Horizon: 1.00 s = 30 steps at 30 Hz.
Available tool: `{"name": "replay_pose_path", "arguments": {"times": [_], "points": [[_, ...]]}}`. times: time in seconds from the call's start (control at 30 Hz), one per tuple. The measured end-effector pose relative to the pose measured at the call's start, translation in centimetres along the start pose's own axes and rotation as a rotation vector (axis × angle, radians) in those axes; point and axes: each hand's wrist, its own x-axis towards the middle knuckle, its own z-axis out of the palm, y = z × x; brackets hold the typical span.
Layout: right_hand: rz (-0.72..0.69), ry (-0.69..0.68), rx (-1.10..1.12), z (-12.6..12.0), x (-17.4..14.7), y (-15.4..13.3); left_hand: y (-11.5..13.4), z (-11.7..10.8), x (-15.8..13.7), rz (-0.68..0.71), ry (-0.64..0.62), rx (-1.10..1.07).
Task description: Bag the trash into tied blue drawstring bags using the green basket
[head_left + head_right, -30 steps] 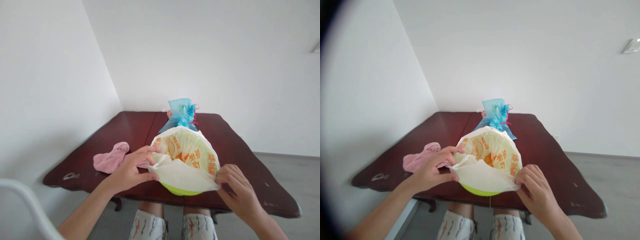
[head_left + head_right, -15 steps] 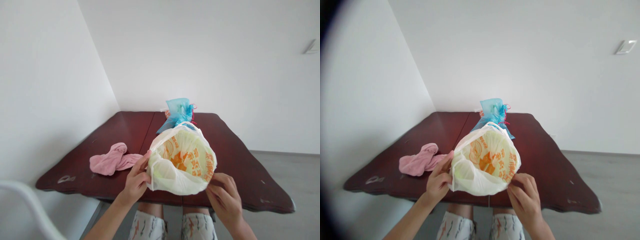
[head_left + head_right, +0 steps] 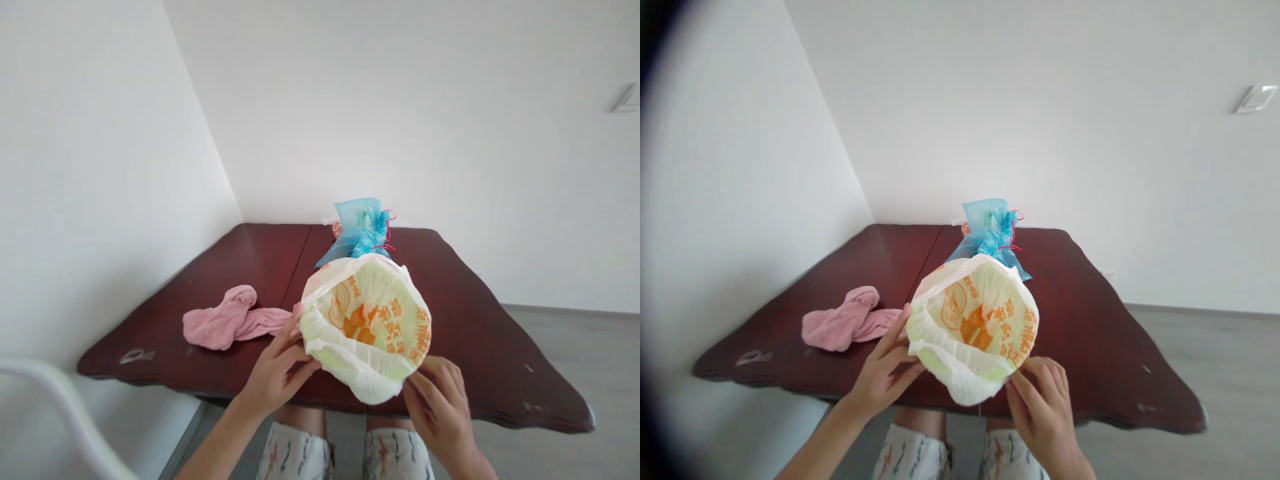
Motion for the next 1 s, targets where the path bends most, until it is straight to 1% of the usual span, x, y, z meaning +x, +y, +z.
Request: {"name": "replay_pose_path", "arguments": {"times": [0.07, 0.13, 0.2, 0.27, 0.33, 0.37, 0.4, 0.43, 0.47, 0.53, 0.57, 0.63, 0.7, 0.77, 0.83, 0.9, 1.0], "points": [[0.006, 0.004, -0.004, 0.1, 0.1, -0.1, -0.2, 0.2, -0.1, -0.009, 0.033, 0.061], [0.01, 0.006, -0.001, 0.1, 0.2, -0.1, -0.6, 0.3, -0.4, -0.04, 0.056, 0.073], [0.008, 0.005, 0.009, -0.1, 0.1, 0.1, -0.8, 0.1, -0.8, -0.097, 0.067, 0.029], [0.007, 0.006, 0.037, -0.6, -0.2, 0.3, -0.9, -0.5, -0.6, -0.151, 0.117, -0.065], [0.027, 0.027, 0.078, -1.2, -0.4, 0.5, -0.6, -1.6, 0.5, -0.185, 0.218, -0.165], [0.05, 0.06, 0.089, -1.6, -0.4, 0.6, -0.5, -2.3, 1.6, -0.189, 0.261, -0.202], [0.081, 0.106, 0.091, -1.9, -0.2, 0.5, -0.3, -3.0, 3.1, -0.189, 0.272, -0.222], [0.118, 0.156, 0.085, -2.3, 0.2, 0.5, -0.2, -3.7, 4.9, -0.186, 0.244, -0.224], [0.155, 0.205, 0.076, -2.5, 0.7, 0.4, -0.2, -4.3, 7.0, -0.18, 0.18, -0.22], [0.221, 0.243, 0.073, -2.9, 2.2, 0.3, -0.6, -4.7, 11.4, -0.243, -0.044, -0.198], [0.245, 0.221, 0.082, -3.0, 3.0, 0.2, -1.1, -4.5, 13.6, -0.279, -0.115, -0.221], [0.286, 0.113, 0.108, -2.9, 4.4, 0.3, -2.5, -3.4, 17.2, -0.359, -0.243, -0.297], [0.33, -0.014, 0.142, -2.5, 5.1, 0.5, -4.0, -1.9, 19.7, -0.431, -0.329, -0.376], [0.384, -0.096, 0.17, -2.0, 4.9, 0.8, -5.2, -0.4, 20.8, -0.528, -0.357, -0.485], [0.43, -0.136, 0.187, -1.5, 4.2, 1.1, -6.0, 0.5, 21.0, -0.635, -0.34, -0.581], [0.46, -0.148, 0.198, -1.2, 3.6, 1.2, -6.5, 1.0, 20.5, -0.717, -0.311, -0.632], [0.512, -0.132, 0.213, -1.0, 3.1, 1.3, -7.1, 1.4, 19.6, -0.786, -0.272, -0.676]]}}
